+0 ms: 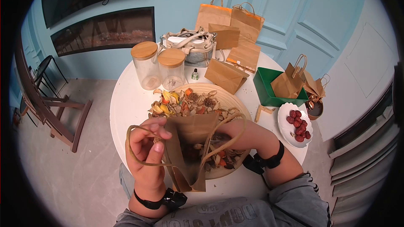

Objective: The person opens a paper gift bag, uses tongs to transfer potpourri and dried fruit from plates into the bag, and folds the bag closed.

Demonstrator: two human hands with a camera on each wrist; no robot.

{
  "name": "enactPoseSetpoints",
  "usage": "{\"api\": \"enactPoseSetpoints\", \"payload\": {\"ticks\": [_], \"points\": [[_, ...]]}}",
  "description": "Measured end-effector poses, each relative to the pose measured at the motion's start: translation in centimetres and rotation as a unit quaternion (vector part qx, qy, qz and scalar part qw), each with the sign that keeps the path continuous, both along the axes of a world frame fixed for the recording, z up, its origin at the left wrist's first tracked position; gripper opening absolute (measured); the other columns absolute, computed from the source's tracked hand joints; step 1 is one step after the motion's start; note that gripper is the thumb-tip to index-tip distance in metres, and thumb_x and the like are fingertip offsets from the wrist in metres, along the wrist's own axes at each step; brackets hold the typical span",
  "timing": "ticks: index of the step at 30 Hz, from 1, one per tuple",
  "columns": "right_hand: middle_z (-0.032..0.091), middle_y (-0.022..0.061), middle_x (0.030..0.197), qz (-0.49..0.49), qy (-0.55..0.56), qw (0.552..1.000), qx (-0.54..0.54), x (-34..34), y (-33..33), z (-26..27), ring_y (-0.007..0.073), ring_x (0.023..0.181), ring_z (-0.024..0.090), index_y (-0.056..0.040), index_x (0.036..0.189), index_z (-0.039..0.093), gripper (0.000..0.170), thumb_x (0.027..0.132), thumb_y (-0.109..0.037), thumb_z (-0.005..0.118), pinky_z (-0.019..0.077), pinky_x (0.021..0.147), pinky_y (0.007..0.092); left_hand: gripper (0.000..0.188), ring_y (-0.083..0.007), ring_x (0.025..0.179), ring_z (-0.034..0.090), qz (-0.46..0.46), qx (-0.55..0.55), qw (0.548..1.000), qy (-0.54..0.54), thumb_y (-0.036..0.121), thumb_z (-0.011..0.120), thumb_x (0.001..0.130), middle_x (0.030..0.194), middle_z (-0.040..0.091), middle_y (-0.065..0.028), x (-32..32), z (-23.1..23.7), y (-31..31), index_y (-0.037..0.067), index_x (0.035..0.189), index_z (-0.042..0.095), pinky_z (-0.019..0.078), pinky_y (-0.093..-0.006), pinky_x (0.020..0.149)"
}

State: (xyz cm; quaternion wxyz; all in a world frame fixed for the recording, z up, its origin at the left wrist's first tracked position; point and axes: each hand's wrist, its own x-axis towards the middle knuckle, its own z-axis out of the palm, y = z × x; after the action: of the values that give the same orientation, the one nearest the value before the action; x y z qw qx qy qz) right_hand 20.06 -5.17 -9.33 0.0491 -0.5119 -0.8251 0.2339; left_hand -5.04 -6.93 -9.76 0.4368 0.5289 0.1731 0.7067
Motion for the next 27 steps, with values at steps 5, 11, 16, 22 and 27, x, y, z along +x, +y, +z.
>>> {"api": "enactPoseSetpoints", "payload": {"ticks": [5,11,16,22,27], "points": [[0.065,0.0188,0.088,0.001,0.003,1.0,0.004,0.11,0.08,-0.28,0.0372,0.085,0.062,-0.0062,0.102,0.059,0.038,0.08,-0.036,0.065,0.0481,0.074,0.044,0.026,-0.0175,0.09,0.058,0.002,-0.001,1.0,-0.002,0.006,0.058,0.085,0.112,0.057,-0.0205,0.04,0.01,0.01,0.001,0.11,0.053,0.0403,-0.0374,0.094],[0.065,0.0183,0.087,0.006,0.007,1.0,0.006,0.07,0.06,-0.2,0.0372,0.085,0.062,-0.007,0.103,0.058,0.038,0.08,-0.036,0.065,0.048,0.074,0.044,0.026,-0.0174,0.09,0.058,0.007,-0.001,1.0,-0.002,0.006,0.058,0.084,0.114,0.057,-0.0207,0.07,-0.05,0.03,0.001,0.109,0.053,0.0397,-0.0381,0.095],[0.065,0.0184,0.087,0.004,0.002,1.0,0.003,0.05,0.13,-0.22,0.0372,0.085,0.062,-0.0073,0.104,0.058,0.038,0.08,-0.036,0.065,0.0479,0.074,0.0443,0.026,-0.0174,0.089,0.058,0.006,-0.005,1.0,0.001,0.006,0.058,0.084,0.114,0.057,-0.0207,0.01,0.01,-0.01,0.001,0.109,0.053,0.0399,-0.0378,0.095],[0.065,0.019,0.089,0.004,0.01,1.0,0.0,0.03,0.15,-0.2,0.0377,0.086,0.062,-0.0069,0.104,0.058,0.039,0.08,-0.037,0.065,0.0479,0.075,0.0445,0.026,-0.0174,0.089,0.058,0.003,-0.011,1.0,0.008,0.006,0.058,0.084,0.115,0.056,-0.0206,-0.12,0.08,-0.07,0.001,0.109,0.053,0.0401,-0.0376,0.095],[0.065,0.0188,0.09,0.001,0.023,1.0,-0.015,0.02,0.23,-0.02,0.0373,0.087,0.062,-0.0068,0.105,0.058,0.04,0.08,-0.037,0.065,0.0479,0.076,0.0438,0.026,-0.0176,0.089,0.058,0.005,-0.004,1.0,0.004,0.006,0.059,0.084,0.115,0.056,-0.0208,-0.04,-0.01,0.01,0.001,0.109,0.053,0.0409,-0.0369,0.093]]}}
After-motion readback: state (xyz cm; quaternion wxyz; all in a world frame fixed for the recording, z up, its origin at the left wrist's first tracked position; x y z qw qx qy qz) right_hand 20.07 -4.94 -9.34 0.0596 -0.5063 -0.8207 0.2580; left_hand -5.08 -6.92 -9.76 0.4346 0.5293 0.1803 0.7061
